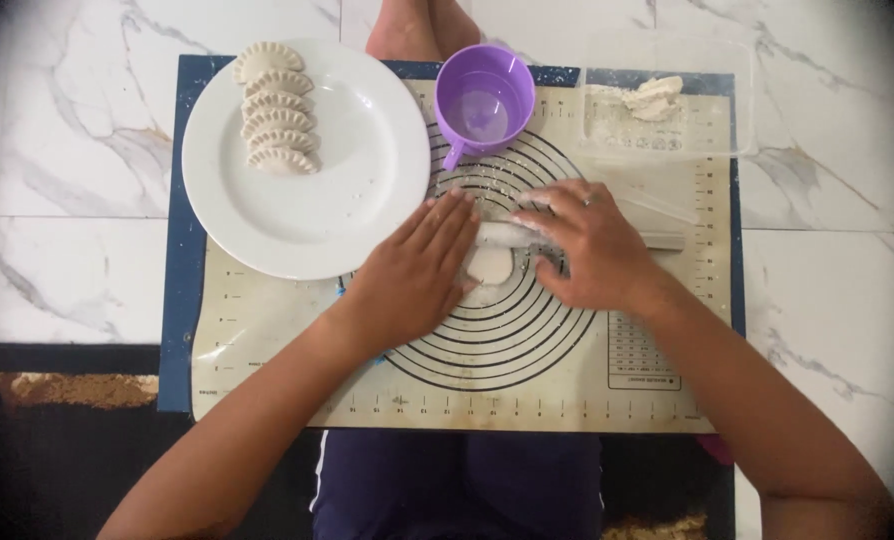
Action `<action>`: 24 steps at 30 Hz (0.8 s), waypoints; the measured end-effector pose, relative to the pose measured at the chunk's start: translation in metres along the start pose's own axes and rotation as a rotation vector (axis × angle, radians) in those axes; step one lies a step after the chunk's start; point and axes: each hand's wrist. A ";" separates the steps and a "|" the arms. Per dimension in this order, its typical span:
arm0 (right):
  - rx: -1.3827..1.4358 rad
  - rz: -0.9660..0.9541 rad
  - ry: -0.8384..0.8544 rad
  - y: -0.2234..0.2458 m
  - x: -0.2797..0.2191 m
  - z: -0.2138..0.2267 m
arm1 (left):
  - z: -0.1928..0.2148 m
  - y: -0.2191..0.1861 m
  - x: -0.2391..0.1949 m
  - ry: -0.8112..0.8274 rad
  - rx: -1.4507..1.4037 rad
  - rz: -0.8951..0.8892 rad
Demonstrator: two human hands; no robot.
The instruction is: Preparing and molding dumplings from dough using a plastic mold on a silicone mat.
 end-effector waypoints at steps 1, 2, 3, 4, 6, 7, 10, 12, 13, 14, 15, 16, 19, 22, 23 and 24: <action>0.005 0.000 0.002 0.010 -0.001 0.002 | -0.001 -0.003 -0.004 0.004 -0.002 0.002; -0.055 -0.019 0.033 0.020 -0.002 0.004 | -0.002 -0.007 -0.007 0.021 0.016 -0.011; -0.120 -0.039 0.057 0.028 -0.001 0.007 | -0.002 -0.009 -0.009 0.032 0.042 -0.027; -0.121 -0.039 0.052 0.029 -0.003 0.006 | 0.002 -0.010 -0.009 0.032 0.047 -0.028; -0.118 -0.086 0.073 0.036 -0.008 0.002 | 0.009 -0.016 -0.015 0.079 0.015 -0.010; -0.116 -0.080 0.072 0.038 -0.010 0.002 | 0.009 -0.017 -0.018 0.081 0.017 -0.004; -0.040 -0.148 0.156 0.047 -0.020 0.001 | 0.016 -0.023 -0.024 0.114 -0.011 -0.023; -0.060 -0.121 0.124 0.051 -0.029 -0.002 | 0.030 -0.028 -0.024 0.113 -0.102 -0.003; -0.063 -0.123 0.122 0.055 -0.033 -0.002 | 0.035 -0.027 -0.020 0.111 -0.101 -0.006; -0.069 -0.114 0.098 0.059 -0.037 -0.001 | 0.041 -0.027 -0.017 0.065 -0.193 0.032; -0.074 -0.104 0.076 0.063 -0.040 0.000 | 0.047 -0.026 -0.014 0.019 -0.286 0.072; -0.075 -0.104 0.075 0.065 -0.043 -0.002 | 0.041 -0.021 -0.008 0.018 -0.285 0.071; -0.069 -0.105 0.046 0.073 -0.050 -0.006 | 0.024 -0.009 0.014 -0.013 -0.273 0.141; -0.039 -0.140 0.022 0.080 -0.052 -0.005 | 0.017 -0.001 0.041 0.085 -0.144 0.157; -0.015 -0.175 0.012 0.083 -0.051 -0.003 | 0.019 -0.001 0.046 0.128 -0.165 0.151; 0.008 -0.211 0.001 0.086 -0.050 -0.002 | 0.021 0.000 0.052 0.172 -0.186 0.146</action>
Point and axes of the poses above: each hand's wrist, its own x-axis towards the middle knuckle, its own z-axis out of the back of the hand, y = z × x, and after that the axes turned 1 degree about y, right-handed
